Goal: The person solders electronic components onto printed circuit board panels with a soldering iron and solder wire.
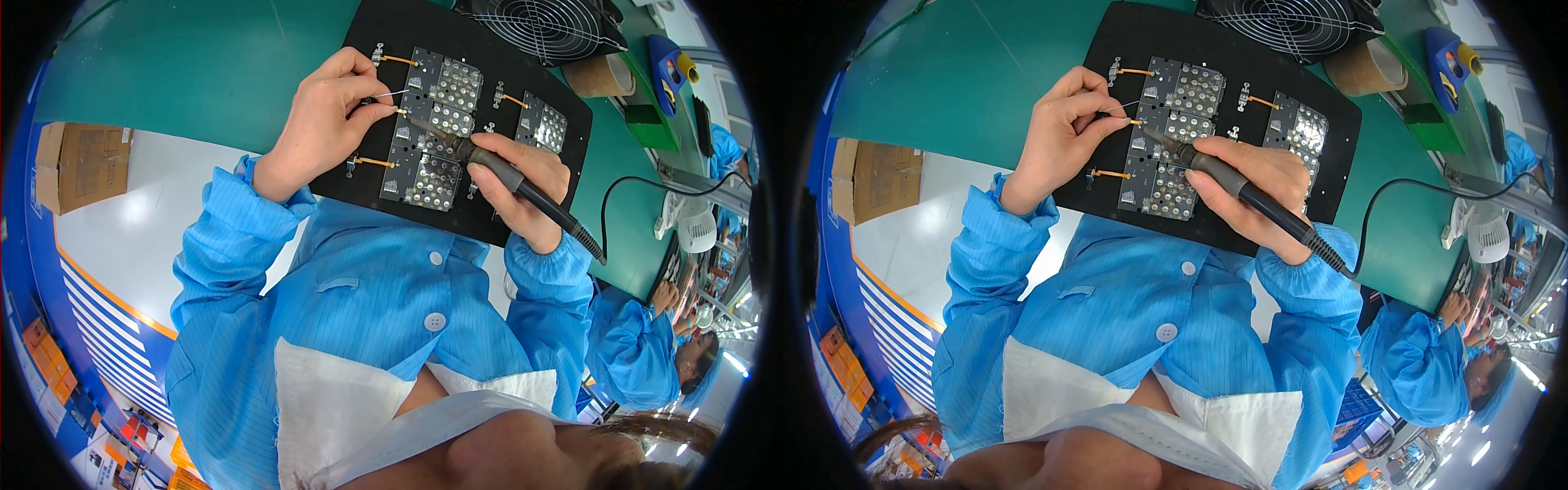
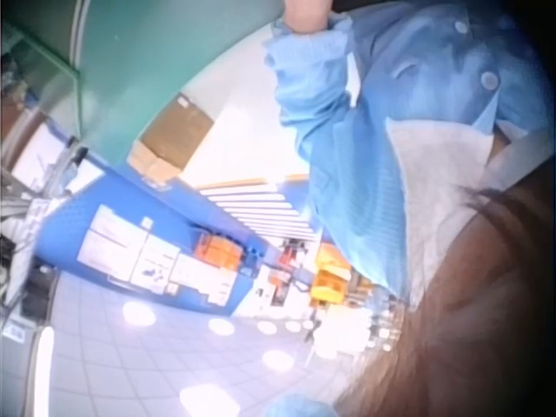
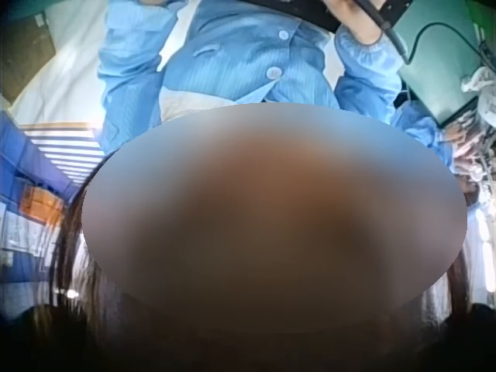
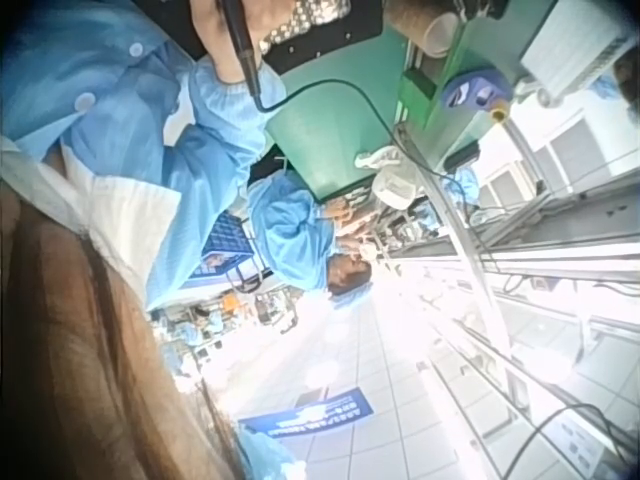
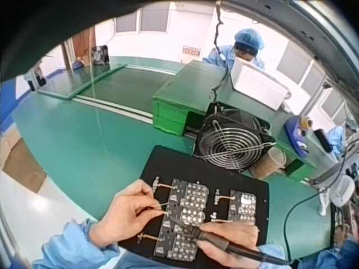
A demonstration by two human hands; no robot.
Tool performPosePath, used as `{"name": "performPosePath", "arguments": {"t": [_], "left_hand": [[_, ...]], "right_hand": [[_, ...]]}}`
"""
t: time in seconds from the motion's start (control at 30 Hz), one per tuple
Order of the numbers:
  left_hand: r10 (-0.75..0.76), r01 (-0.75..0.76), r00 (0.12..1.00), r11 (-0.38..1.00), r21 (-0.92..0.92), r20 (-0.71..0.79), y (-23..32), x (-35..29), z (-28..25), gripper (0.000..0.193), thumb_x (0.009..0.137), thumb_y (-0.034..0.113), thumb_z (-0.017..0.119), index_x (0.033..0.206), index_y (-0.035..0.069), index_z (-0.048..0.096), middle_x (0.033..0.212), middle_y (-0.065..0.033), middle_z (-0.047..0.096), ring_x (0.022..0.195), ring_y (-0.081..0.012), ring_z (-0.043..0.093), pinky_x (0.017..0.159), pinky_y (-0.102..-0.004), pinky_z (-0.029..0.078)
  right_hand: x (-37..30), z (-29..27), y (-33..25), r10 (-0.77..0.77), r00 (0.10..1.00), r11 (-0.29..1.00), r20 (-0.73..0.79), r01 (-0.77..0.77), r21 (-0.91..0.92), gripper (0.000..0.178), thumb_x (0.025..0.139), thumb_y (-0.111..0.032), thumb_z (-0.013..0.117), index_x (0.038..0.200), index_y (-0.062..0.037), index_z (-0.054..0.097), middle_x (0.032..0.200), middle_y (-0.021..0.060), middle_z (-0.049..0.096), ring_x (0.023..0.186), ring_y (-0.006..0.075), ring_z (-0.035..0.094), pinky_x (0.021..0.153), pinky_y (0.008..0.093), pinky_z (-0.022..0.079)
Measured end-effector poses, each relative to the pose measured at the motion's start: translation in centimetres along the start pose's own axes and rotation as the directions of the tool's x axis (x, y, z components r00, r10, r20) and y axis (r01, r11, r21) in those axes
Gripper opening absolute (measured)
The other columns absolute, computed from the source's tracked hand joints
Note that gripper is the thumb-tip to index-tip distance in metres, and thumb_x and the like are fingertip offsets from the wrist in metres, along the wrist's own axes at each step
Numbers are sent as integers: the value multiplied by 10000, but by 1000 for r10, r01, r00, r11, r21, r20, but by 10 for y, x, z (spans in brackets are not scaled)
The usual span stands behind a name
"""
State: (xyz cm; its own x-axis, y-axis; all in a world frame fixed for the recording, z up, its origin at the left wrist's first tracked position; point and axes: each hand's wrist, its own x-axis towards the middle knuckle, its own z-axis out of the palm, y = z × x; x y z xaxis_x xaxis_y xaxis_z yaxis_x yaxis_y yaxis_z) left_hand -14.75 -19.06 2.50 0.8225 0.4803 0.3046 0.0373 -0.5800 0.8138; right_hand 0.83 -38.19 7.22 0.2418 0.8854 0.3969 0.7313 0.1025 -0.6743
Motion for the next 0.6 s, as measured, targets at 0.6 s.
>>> {"name": "performPosePath", "arguments": {"t": [0.6], "left_hand": [[108,-104,993,992,66,-55,6,-13,-30,80,858,-96,521,860,-17,533,923,-82,516,744,-132,535,626,-233,443]], "right_hand": [[-53,-69,-4,264,787,961,-557,-264,81,229,814,-89,673,998,48,668,849,149,685,702,191,672,662,269,531]]}}
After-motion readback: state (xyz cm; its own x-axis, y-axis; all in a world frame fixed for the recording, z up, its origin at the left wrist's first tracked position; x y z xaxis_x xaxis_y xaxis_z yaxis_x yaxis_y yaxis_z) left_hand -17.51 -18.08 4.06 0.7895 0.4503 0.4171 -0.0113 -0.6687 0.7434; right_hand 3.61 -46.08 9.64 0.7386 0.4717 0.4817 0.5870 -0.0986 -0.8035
